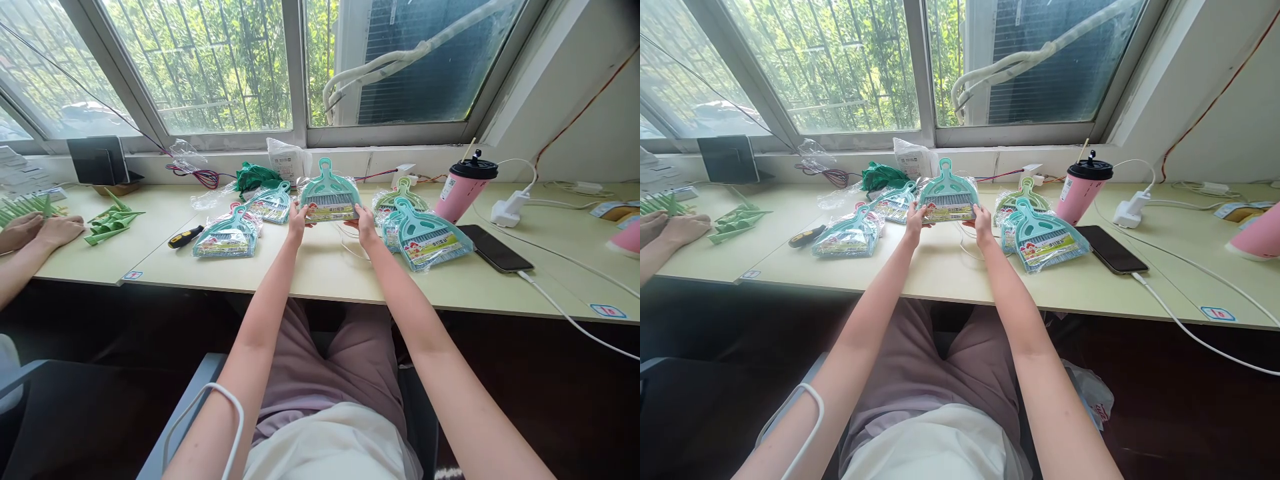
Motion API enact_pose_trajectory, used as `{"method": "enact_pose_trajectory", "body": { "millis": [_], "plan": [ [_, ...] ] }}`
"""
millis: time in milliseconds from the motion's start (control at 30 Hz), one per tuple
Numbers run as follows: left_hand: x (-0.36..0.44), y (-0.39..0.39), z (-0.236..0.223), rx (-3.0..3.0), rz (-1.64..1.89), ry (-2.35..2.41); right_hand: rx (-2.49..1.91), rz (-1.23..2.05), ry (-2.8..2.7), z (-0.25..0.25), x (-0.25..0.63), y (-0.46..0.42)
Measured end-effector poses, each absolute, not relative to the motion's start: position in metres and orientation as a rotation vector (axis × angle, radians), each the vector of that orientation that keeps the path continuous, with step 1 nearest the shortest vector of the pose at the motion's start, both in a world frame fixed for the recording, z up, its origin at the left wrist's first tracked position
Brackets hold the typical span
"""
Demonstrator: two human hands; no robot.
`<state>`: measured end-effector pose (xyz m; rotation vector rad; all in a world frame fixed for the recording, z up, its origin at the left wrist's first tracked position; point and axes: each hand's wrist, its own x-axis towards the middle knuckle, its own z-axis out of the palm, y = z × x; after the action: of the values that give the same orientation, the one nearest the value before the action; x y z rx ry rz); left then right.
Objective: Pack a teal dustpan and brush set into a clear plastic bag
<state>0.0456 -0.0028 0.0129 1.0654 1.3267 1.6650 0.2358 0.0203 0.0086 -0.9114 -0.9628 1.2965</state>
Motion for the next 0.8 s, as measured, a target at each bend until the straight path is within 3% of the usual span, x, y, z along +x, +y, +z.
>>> {"method": "enact_pose_trajectory", "body": {
  "millis": [800],
  "plan": [
    [0.048,-0.013,0.014,1.224,1.608,1.305,-1.047,1.214,-1.032,0.011,0.237,0.018]
  ]
}}
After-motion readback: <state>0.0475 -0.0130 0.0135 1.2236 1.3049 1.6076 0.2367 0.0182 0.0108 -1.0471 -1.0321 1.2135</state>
